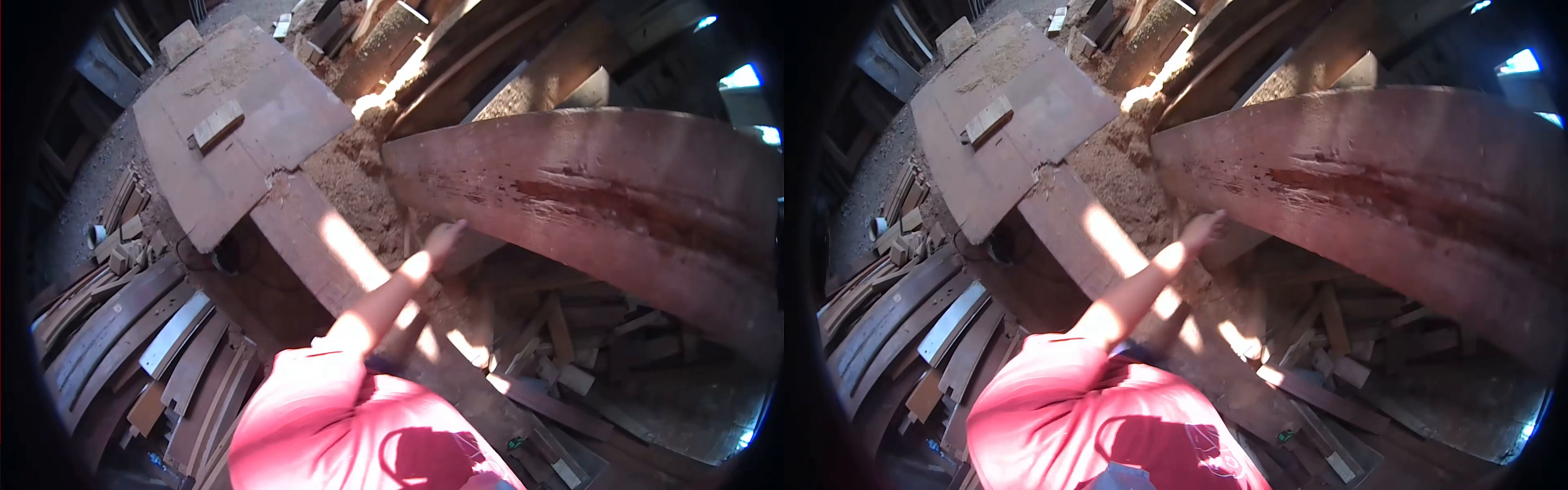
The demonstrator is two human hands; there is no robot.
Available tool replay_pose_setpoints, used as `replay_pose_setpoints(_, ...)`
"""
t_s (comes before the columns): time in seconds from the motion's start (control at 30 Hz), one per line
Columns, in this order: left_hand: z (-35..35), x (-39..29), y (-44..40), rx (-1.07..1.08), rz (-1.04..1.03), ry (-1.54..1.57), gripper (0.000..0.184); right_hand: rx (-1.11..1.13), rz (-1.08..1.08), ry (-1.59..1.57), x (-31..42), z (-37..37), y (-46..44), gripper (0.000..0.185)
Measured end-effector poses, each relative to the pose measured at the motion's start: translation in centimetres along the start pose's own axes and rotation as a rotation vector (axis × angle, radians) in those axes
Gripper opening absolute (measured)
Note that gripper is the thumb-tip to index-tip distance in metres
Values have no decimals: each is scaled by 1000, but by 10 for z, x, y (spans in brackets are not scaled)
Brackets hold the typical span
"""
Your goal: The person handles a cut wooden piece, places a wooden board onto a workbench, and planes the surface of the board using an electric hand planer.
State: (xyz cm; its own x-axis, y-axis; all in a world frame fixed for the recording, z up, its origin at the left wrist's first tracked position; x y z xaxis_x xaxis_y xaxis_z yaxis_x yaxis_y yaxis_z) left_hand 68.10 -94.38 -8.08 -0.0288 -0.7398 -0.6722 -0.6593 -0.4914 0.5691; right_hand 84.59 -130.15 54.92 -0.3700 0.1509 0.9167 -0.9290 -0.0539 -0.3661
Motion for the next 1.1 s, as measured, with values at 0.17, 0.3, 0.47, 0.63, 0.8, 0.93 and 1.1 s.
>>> replay_pose_setpoints(0.17, 178, -127, 61, -682, -649, -1418, 47, 65, 145, -117, 94, -130, -66, 94)
replay_pose_setpoints(0.3, 217, -70, 54, -334, -389, -1796, 72, 117, 216, -218, 153, -228, -121, 93)
replay_pose_setpoints(0.47, 202, -87, 68, -423, -619, -1520, 62, 127, 186, -288, 179, -360, -189, 92)
replay_pose_setpoints(0.63, 207, -91, 66, -498, -698, -1539, 51, 5, 64, -353, 56, -487, -238, 69)
replay_pose_setpoints(0.8, 199, -100, 69, -498, -763, -1479, 47, 376, -23, 221, -5, -548, -351, 60)
replay_pose_setpoints(0.93, 194, -96, 67, -510, -769, -1487, 45, 394, 50, 553, -63, -547, -367, 87)
replay_pose_setpoints(1.1, 195, -108, 70, -540, -812, -1491, 38, 173, 307, 1045, -166, -508, -348, 122)
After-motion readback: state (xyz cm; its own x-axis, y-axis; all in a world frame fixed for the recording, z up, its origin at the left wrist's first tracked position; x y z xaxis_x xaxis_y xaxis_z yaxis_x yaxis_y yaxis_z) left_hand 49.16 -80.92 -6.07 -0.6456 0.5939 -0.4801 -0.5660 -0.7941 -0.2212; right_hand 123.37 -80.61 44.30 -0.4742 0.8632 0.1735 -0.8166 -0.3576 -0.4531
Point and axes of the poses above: each hand's wrist, its own y-axis away from the middle knuckle, its own z-axis out of the back of the hand, x = y × z, the point moved 9 cm from there along -y, towards the middle knuckle, and after that the axes turned 4 degrees about -x, right-handed, at the moved point
